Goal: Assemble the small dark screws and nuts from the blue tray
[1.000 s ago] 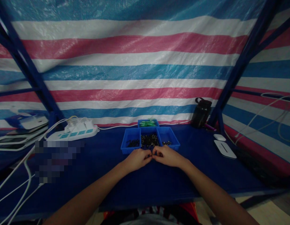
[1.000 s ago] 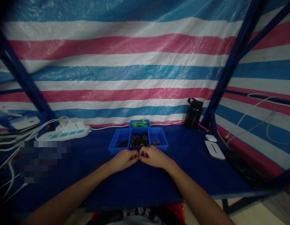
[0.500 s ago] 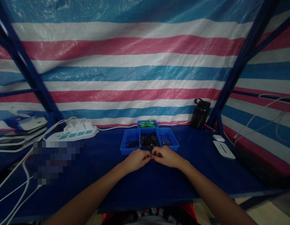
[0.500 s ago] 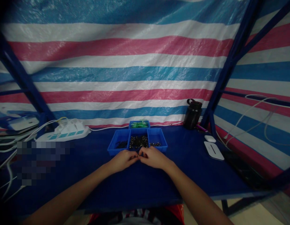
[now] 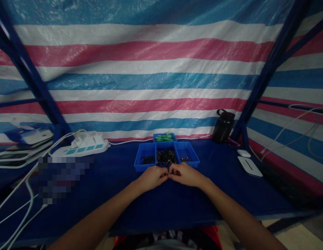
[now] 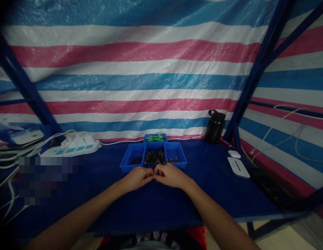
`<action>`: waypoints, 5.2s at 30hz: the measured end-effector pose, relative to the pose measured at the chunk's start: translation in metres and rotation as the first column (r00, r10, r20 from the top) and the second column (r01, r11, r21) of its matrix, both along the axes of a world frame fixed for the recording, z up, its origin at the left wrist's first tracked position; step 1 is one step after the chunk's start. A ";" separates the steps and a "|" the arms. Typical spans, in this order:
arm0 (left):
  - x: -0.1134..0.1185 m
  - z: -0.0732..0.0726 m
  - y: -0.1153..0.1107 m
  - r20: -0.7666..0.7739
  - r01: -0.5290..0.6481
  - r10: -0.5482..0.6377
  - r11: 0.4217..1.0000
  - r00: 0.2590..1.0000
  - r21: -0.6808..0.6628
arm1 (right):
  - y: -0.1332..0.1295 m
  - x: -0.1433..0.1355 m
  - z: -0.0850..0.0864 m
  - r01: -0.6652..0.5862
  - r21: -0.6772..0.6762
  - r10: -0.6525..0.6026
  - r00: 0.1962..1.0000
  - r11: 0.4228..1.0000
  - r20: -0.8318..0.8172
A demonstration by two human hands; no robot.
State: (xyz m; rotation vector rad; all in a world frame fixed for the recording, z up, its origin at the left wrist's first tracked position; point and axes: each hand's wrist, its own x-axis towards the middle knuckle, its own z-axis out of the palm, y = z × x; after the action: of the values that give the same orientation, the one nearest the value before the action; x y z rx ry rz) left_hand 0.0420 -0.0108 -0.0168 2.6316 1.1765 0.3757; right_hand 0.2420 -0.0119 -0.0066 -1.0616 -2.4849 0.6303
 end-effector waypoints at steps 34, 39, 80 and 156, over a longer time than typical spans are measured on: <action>0.000 0.004 -0.005 -0.079 0.049 -0.041 0.993 0.996 0.104 | 0.001 -0.001 -0.005 0.000 0.058 -0.007 0.993 0.998 0.115; -0.001 0.003 -0.003 -0.113 0.041 -0.029 0.994 0.993 0.100 | 0.002 0.002 -0.004 0.030 0.066 -0.038 0.992 0.997 0.119; -0.001 0.007 -0.005 -0.128 0.061 -0.045 0.990 0.991 0.125 | 0.001 0.002 -0.002 -0.016 0.023 0.016 1.000 1.000 -0.006; 0.009 0.005 -0.018 -0.275 -0.057 0.114 0.976 0.954 0.208 | 0.023 0.027 0.002 0.560 0.424 -0.635 0.771 0.712 0.048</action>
State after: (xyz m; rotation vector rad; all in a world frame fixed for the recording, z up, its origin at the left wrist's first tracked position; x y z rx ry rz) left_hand 0.0509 -0.0289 -0.0115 2.8881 1.4122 0.1336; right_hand 0.2689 0.0109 -0.0042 -1.6992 -2.0611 -0.1725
